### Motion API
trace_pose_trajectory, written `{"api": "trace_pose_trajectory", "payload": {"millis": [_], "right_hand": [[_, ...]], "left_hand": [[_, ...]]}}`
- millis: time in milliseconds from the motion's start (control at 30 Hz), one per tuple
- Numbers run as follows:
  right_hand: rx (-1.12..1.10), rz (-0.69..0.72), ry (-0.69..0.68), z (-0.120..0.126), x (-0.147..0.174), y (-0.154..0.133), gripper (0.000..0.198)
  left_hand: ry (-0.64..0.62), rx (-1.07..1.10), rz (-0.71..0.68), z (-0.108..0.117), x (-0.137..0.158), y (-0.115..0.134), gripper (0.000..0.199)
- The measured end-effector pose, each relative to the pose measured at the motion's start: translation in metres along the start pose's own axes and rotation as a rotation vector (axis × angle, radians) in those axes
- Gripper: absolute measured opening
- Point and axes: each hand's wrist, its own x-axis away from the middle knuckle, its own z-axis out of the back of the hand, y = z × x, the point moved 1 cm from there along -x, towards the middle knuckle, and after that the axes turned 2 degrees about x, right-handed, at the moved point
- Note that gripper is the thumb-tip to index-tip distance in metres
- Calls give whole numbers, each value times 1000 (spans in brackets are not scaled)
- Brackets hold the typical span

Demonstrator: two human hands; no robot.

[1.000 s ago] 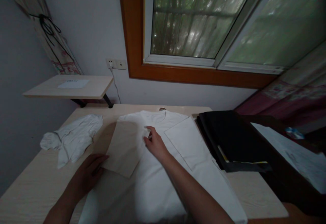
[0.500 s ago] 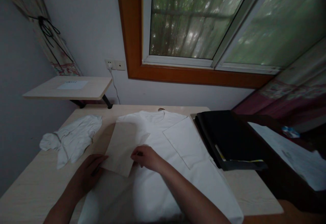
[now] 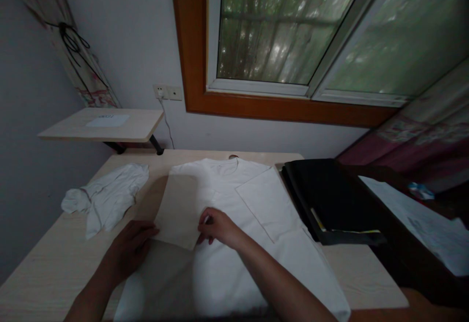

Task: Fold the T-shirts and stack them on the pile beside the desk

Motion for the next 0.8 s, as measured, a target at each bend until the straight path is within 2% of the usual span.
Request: {"api": "trace_pose_trajectory", "payload": {"millis": [67, 233, 300, 500, 633, 800], "right_hand": [[-23, 1, 15, 7, -2, -1, 32], [-62, 49, 256, 36, -12, -8, 60], [-61, 80, 323, 46, -19, -9, 64], [153, 139, 373, 58, -39, -5, 26], [365, 267, 511, 64, -41, -12, 19], [584, 448, 541, 67, -34, -15, 18]], "left_hand": [[7, 19, -9, 1, -1, 2, 34], [12, 39, 12, 3, -3, 4, 28], [8, 43, 21, 3, -3, 5, 27], [-16, 66, 23, 7, -5, 8, 27], [-70, 74, 40, 10, -7, 11, 26], [-70, 28, 39, 9, -6, 7, 21]]}}
